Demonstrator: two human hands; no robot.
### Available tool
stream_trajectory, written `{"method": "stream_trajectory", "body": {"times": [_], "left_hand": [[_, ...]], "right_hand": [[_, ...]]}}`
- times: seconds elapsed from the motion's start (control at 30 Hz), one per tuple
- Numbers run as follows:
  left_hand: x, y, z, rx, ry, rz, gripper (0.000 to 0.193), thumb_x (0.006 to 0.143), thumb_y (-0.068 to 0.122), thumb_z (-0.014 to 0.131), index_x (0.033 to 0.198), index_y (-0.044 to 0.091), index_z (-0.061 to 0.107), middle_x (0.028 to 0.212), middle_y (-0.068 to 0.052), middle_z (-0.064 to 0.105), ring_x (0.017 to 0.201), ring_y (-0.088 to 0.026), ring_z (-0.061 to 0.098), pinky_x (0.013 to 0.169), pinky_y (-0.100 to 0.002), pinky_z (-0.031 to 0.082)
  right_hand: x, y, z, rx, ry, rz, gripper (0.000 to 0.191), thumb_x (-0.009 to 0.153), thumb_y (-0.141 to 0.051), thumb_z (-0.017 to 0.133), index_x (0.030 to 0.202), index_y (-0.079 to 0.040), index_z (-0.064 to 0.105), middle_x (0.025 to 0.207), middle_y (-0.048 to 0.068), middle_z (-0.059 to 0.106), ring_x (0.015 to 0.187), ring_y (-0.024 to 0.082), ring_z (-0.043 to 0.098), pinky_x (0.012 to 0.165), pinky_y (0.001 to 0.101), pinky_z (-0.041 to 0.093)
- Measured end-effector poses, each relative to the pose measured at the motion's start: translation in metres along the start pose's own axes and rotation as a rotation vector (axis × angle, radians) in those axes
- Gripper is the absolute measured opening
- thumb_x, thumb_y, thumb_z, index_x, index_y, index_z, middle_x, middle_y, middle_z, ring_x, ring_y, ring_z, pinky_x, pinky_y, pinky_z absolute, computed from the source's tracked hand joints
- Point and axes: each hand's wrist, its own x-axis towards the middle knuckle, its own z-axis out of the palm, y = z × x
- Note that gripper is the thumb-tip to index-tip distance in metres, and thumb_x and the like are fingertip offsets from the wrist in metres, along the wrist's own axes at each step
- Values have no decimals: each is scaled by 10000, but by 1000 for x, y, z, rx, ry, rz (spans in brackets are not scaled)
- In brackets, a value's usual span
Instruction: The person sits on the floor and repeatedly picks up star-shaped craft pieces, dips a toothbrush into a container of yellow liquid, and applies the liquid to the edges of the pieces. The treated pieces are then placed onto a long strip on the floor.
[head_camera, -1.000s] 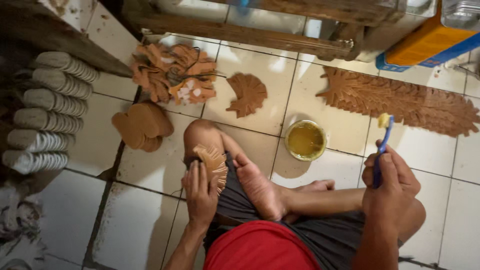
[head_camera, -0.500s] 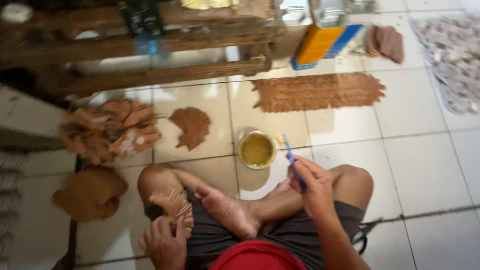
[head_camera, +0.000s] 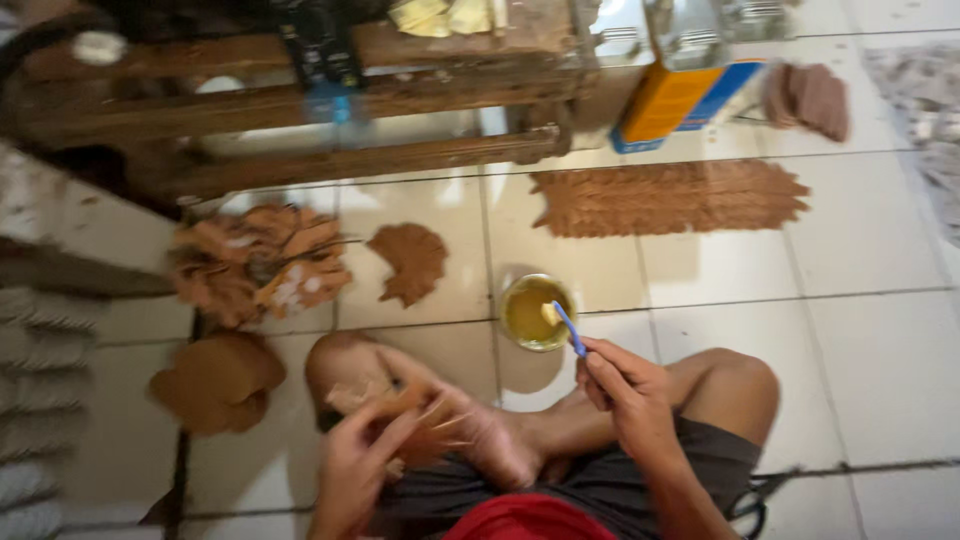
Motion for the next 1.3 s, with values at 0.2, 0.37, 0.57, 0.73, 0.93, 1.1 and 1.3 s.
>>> {"method": "stream_trajectory", "body": {"times": [0.2, 0.37, 0.57, 0.73, 0.93, 1.1, 1.3], "left_hand": [[15, 87, 75, -266, -345, 148, 224, 944, 43, 720, 1121, -92, 699, 995, -90, 727, 910, -126, 665, 816, -267, 548], [13, 117, 95, -381, -511, 159, 292, 947, 1, 638, 1229, -74, 660, 1075, -80, 721, 981, -117, 661, 885, -270, 555], [5, 123, 97, -387, -538, 142, 330, 951, -1, 615, 1264, -96, 658, 1130, -86, 718, 1023, -118, 658, 935, -279, 546], [5, 121, 99, -472, -522, 160, 351, 958, -6, 620, 1292, -111, 647, 1142, -98, 707, 1036, -126, 644, 958, -284, 529], [6, 116, 103, -493, -531, 119, 360, 942, -5, 626, 1288, -103, 646, 1145, -106, 714, 1034, -133, 655, 956, -295, 533], [6, 115, 102, -367, -548, 118, 363, 936, 2, 638, 1286, -93, 654, 1151, -98, 721, 1033, -132, 658, 945, -293, 538], [14, 114, 93, -430, -522, 181, 356, 892, -25, 706, 1237, -74, 633, 1132, -115, 712, 1029, -173, 683, 897, -333, 558]], "right_hand": [[-16, -43, 11, -352, -116, -389, 292, 948, 40, 616, 1228, 65, 695, 824, 73, 629, 662, 103, 528, 568, 230, 416], [-20, -69, 14, -420, -127, -567, 290, 921, 61, 635, 1208, 61, 678, 865, 96, 682, 752, 155, 667, 645, 243, 507], [-18, -65, 22, -470, -22, -445, 274, 923, 71, 633, 1186, 61, 708, 806, 89, 653, 692, 136, 603, 610, 246, 465], [-20, -60, 19, -492, -79, -464, 297, 910, 72, 626, 1191, 51, 719, 784, 68, 656, 655, 117, 583, 575, 234, 434], [-24, -61, 14, -459, -51, -534, 279, 925, 53, 619, 1193, 48, 699, 854, 78, 679, 702, 121, 615, 603, 237, 463], [-9, -53, 2, -554, -14, -379, 278, 933, 23, 642, 1200, 39, 718, 787, 58, 644, 664, 89, 596, 570, 225, 459], [7, -38, -18, -375, 215, -221, 259, 993, -2, 621, 1229, 37, 722, 856, 42, 639, 648, 66, 469, 551, 220, 382]]}}
